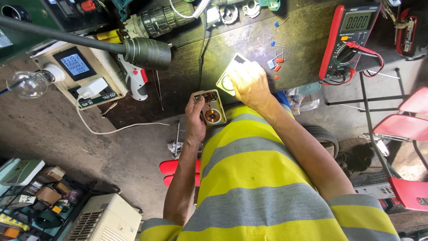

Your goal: Assembling a small electronic device by fitting a circuit board and battery into a plastic casing

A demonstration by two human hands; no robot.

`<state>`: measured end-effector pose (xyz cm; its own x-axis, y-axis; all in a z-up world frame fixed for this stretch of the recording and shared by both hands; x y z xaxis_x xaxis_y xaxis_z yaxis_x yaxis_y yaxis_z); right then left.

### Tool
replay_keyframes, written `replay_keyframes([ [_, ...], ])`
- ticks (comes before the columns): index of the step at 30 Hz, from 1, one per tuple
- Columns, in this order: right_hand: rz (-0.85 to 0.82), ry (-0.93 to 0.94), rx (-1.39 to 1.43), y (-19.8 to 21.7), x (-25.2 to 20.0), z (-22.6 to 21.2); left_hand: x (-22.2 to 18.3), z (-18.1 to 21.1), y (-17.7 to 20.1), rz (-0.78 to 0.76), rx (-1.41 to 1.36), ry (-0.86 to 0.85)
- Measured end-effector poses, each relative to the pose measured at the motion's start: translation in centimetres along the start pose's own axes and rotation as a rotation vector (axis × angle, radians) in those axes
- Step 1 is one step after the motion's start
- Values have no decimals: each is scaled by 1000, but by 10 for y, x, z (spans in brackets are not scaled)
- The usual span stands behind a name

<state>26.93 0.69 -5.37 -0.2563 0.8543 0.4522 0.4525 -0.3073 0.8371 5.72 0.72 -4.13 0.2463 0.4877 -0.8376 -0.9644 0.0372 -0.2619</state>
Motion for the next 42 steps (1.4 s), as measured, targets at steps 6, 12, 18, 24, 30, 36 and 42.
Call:
replay_keyframes([
  [6,-32,2,74,10,5,-11,-15,17,-15,15,-21,-12],
  [12,-64,5,66,-2,1,-18,-13,24,-17,-5,-54,-16],
  [18,-32,145,-208,-11,4,-26,-7,15,-11,0,-51,-22],
  [24,-32,186,-322,-17,9,-22,-10,22,-17,3,-79,-18],
  [30,83,-5,-84,-17,-2,-10,-10,23,-12,-5,-53,-17],
  [36,70,-230,-68,11,33,31,-2,17,-2,104,-115,240],
  [42,-26,-447,35,-14,17,43,-5,22,-2,14,-74,161],
])
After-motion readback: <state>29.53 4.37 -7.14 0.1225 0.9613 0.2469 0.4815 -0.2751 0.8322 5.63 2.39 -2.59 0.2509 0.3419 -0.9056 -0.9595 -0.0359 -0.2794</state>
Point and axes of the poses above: each hand's wrist, its own x-axis towards the middle knuckle, its own y-axis out of the back of the hand, z = x × y, the point moved 1 cm from there along x, towards the middle knuckle, and after that the axes turned 14 degrees about y, right-handed, at the moved point
